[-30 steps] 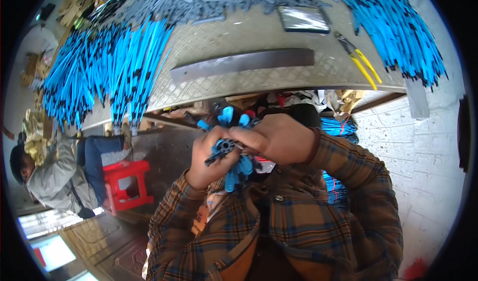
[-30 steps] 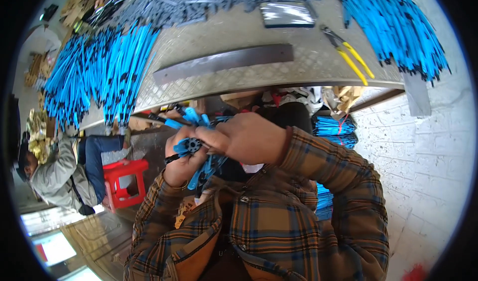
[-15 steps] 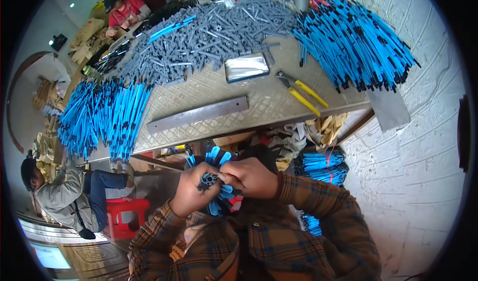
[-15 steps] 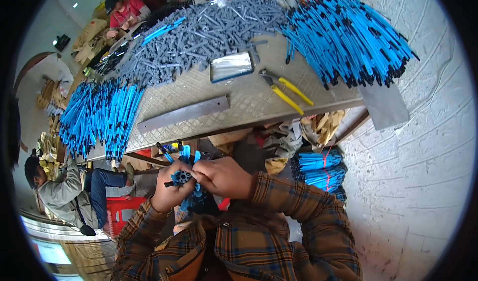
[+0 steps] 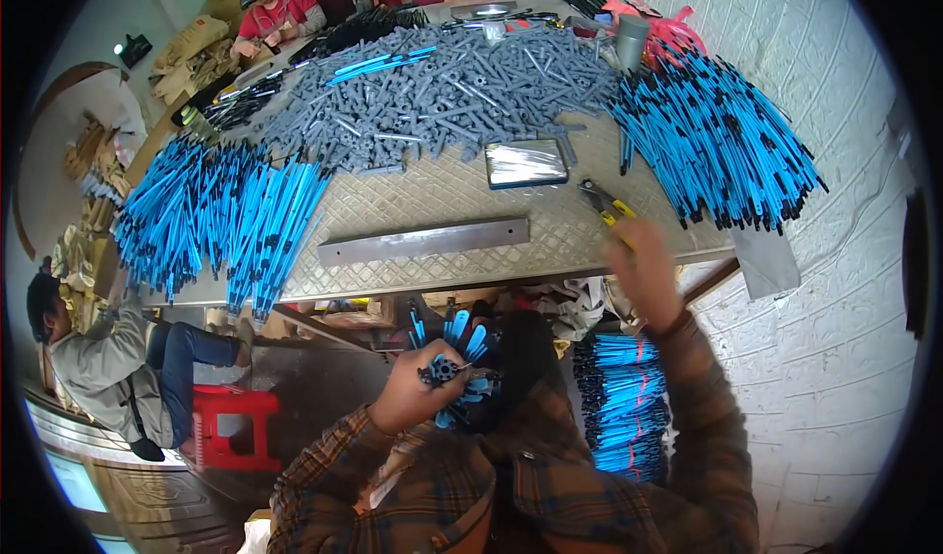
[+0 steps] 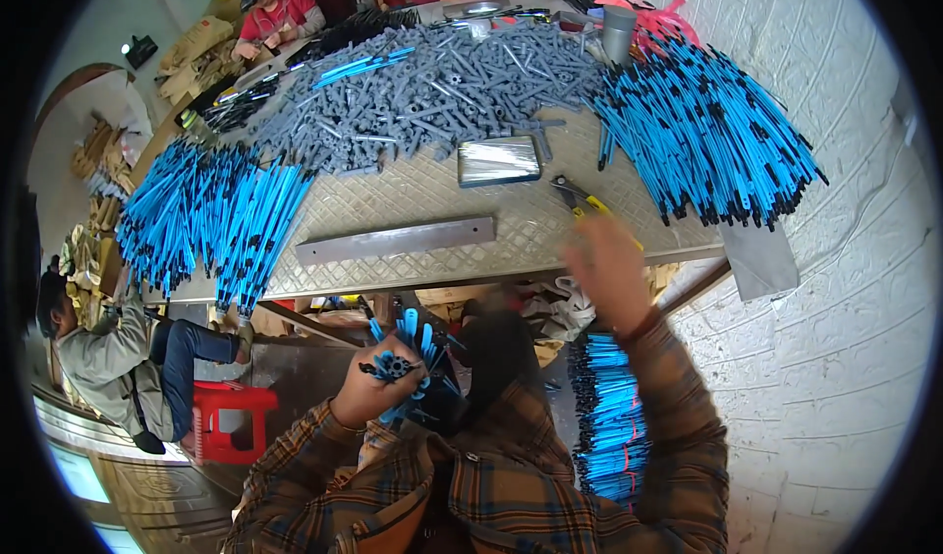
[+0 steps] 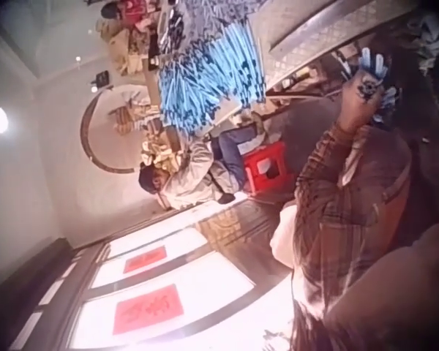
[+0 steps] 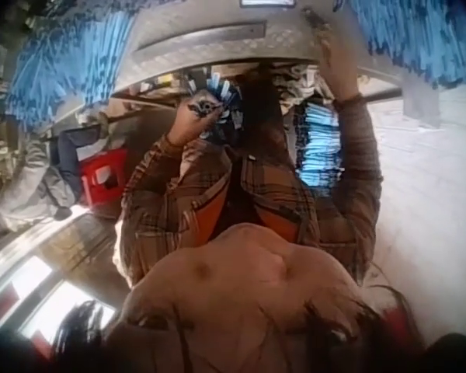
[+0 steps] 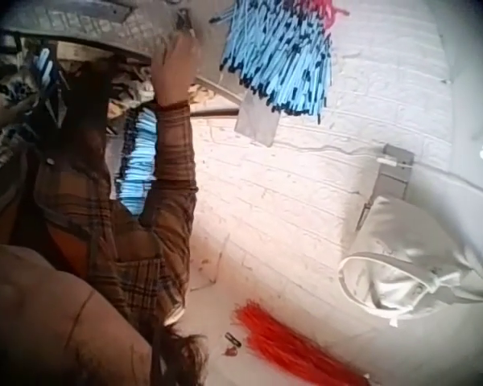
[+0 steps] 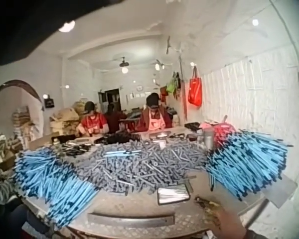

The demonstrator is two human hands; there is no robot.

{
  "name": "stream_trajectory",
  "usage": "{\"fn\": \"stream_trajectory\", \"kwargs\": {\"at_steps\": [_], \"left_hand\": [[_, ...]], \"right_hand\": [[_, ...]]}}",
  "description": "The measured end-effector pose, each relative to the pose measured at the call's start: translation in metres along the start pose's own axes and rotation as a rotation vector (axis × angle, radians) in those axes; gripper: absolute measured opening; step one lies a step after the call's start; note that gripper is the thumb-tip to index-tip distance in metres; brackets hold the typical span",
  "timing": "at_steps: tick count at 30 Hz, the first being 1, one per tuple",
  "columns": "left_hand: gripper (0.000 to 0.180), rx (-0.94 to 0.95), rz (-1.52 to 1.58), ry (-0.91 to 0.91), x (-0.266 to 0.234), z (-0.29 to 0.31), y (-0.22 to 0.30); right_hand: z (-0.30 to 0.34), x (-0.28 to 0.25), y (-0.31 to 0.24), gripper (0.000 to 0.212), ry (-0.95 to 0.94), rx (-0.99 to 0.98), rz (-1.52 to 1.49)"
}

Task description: The person bundles small blue plastic components together by hand, then crimps them with a hand tool.

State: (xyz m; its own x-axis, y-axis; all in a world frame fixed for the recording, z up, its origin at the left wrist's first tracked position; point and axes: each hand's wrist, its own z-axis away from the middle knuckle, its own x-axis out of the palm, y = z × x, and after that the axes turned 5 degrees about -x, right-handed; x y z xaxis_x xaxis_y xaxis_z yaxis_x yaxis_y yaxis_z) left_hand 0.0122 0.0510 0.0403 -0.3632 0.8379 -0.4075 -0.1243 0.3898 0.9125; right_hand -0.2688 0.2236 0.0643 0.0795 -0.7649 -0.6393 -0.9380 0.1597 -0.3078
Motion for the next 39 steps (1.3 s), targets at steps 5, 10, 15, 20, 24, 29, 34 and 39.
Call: {"fn": "stream_trajectory", "kwargs": {"at_steps": [5,10,15,20,24,29,34,39], "left_hand": [[0.014,-0.018,0.077,-0.112,-0.024,0.01,-0.014],[0.014,-0.006,0.218,-0.146,-0.051,0.017,-0.018],[0.017,-0.017,0.299,-0.109,-0.073,0.032,-0.034],[0.025,-0.039,0.359,-0.176,-0.076,0.027,-0.032],[0.032,-0.137,0.355,-0.213,-0.069,0.039,-0.029],[0.037,-0.06,0.277,-0.181,-0.065,0.053,-0.029],[0.04,-0.007,0.283,-0.178,-0.069,0.056,-0.027],[0.042,-0.096,0.332,-0.204,-0.073,0.053,-0.025]], "right_hand": [[0.009,0.011,0.049,0.022,-0.194,0.072,0.468],[0.015,0.016,0.071,0.026,-0.292,0.014,0.693],[0.006,-0.006,-0.024,0.022,-0.11,0.85,-0.881],[0.024,0.011,-0.102,0.022,-0.645,0.097,-0.46],[0.027,0.025,-0.148,0.035,-0.696,-0.257,-0.092],[0.026,0.03,-0.166,0.036,-0.652,-0.378,0.136],[0.025,0.036,-0.173,0.028,-0.6,-0.429,0.216],[0.017,0.042,-0.174,0.023,-0.539,-0.465,0.234]]}}
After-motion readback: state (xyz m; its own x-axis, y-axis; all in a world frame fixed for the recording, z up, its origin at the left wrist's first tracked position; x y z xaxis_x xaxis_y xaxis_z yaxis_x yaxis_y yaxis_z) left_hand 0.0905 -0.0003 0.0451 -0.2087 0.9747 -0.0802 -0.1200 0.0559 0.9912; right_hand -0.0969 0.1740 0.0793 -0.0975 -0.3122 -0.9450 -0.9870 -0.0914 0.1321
